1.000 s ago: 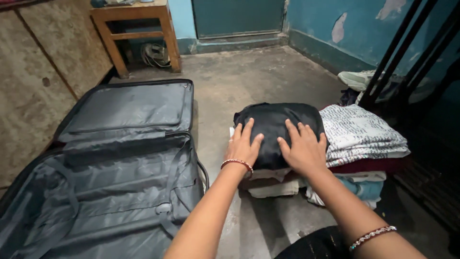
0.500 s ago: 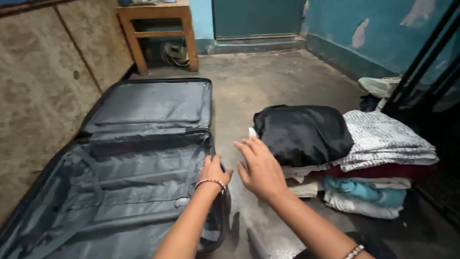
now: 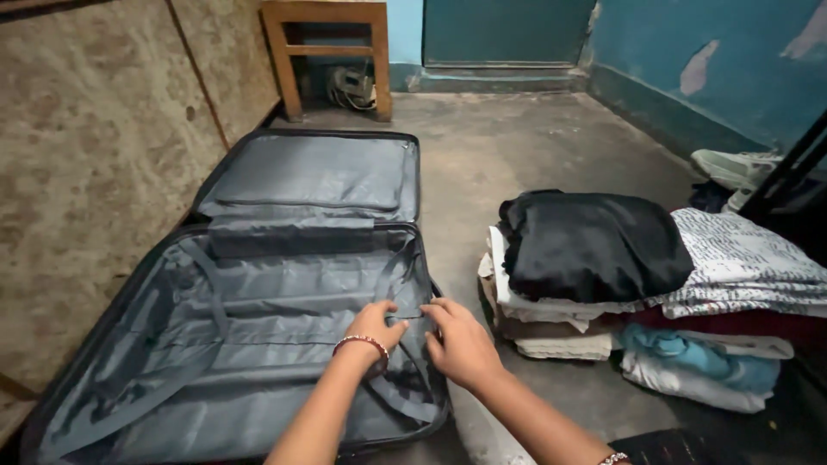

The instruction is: The person folds and places various clothing items into an open suitcase. They handle shirts, pants, and other garments, arranging them neatly inside the suitcase compartments.

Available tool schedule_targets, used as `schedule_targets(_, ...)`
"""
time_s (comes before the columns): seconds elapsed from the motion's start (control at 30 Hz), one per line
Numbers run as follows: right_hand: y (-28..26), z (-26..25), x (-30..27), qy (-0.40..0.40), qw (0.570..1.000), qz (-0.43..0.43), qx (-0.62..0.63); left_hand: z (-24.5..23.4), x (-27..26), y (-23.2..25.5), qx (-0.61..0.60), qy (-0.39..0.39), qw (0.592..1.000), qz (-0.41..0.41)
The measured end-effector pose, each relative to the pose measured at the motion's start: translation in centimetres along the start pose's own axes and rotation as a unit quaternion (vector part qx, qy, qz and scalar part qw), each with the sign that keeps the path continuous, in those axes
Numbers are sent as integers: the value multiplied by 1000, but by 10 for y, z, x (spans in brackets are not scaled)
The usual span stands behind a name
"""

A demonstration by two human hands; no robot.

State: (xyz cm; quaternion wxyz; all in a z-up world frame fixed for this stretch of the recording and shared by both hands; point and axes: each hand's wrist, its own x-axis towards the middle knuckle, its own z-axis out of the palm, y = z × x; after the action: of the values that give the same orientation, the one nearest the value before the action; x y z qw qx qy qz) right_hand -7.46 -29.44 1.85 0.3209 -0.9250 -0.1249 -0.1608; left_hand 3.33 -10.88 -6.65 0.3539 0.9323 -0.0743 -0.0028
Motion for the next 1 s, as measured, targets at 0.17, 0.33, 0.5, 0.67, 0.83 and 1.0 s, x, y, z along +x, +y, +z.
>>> schedule_targets(0.17,5,20,8,39,998,45,28,-14,-6,-11,12,3,1000,-28)
schedule_targets(0.33,22,37,20,14,990,140,11,-33,-6,-32,19,7,998,-57)
schedule_targets(0.5,31,51,27,-18,986,148,-72,-42,-10,-50,42,-37,996,-71)
schedule_targets(0.67,24,54,28,-37,980,166,-107,-52,-42,-38,57,-149,981,-109)
schedule_targets(0.83,14,42,31,-83,971,202,-97,-67,-62,-15,206,-208,949,-112)
schedule_targets(1.0,9,38,29,-65,983,142,-99,-72,-66,-14,266,-191,944,-40)
